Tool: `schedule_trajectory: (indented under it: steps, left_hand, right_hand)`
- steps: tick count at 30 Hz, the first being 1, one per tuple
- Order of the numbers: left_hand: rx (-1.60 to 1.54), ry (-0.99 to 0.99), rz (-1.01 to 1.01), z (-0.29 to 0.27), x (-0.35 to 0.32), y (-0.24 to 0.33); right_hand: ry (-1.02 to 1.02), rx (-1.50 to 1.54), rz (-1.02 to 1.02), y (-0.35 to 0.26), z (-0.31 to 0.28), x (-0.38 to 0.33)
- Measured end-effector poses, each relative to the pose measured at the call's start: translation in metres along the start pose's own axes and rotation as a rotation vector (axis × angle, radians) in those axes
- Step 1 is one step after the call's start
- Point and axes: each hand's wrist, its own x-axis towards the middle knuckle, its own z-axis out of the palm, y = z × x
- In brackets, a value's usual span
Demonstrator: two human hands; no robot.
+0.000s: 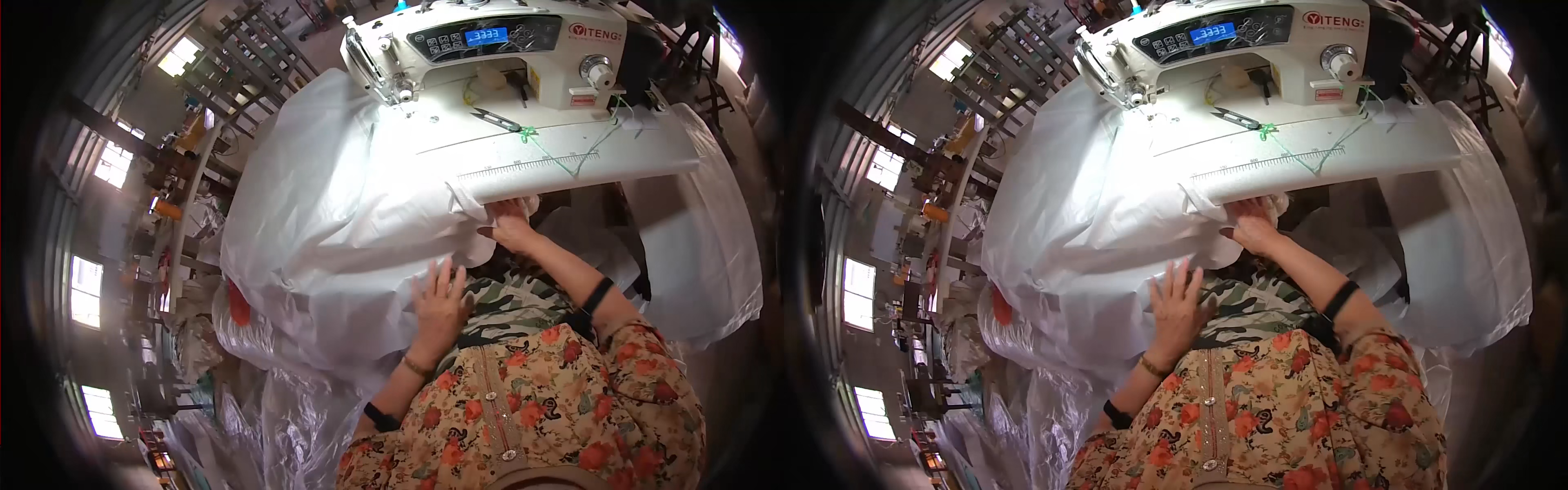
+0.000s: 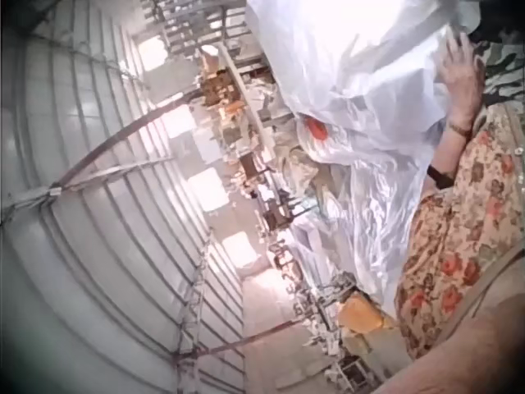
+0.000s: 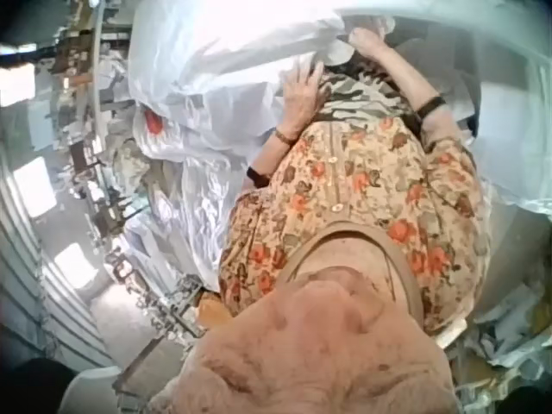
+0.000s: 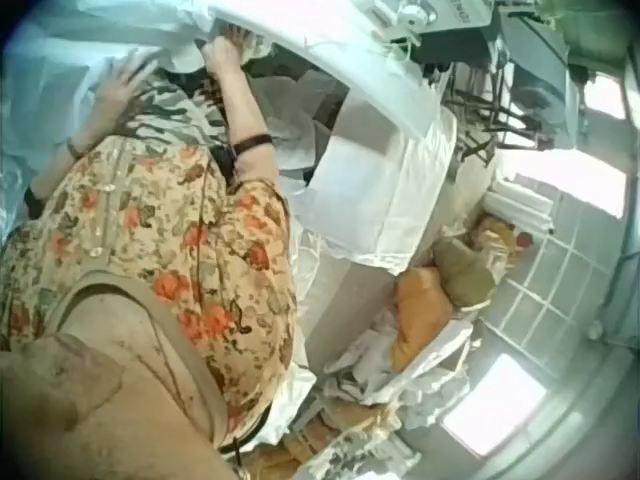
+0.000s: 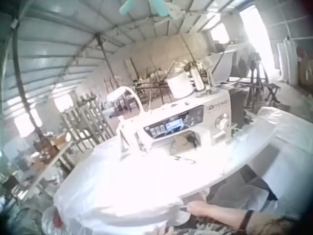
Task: The recorder uses an industrial sewing machine to sew large white plastic sheets or bags.
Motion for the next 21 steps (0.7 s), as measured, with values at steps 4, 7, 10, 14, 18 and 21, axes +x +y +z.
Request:
schedule_trajectory:
  steps: [4, 7, 10, 14, 18, 21]
  left_hand:
    - [0.418, -0.031, -0.130, -0.003, 0.002, -0.062]
    - [0.347, -0.057, -0.215, -0.047, -0.002, -0.095]
    - [0.311, 0.179, -0.186, -0.138, -0.030, -0.082]
    - [0.491, 0.291, -0.274, -0.244, -0.081, -0.042]
    - [0.429, -0.016, -0.220, -0.218, -0.112, -0.055]
    - [0.378, -0.589, -0.291, -0.173, -0.116, -0.067]
  right_hand:
    - [-0.042, 0.064, 0.043, -0.005, 0.034, 0.015]
    - [-0.483, 0.664, 0.191, -0.030, 0.004, 0.004]
    - [-0.696, 1.172, 0.089, -0.087, -0.041, -0.030]
    - [-1.032, 1.533, 0.211, -0.141, -0.088, -0.054]
    - [-1.085, 1.634, 0.225, -0.156, -0.099, -0.056]
    - [-1.204, 1.570, 0.381, -0.152, -0.095, -0.063]
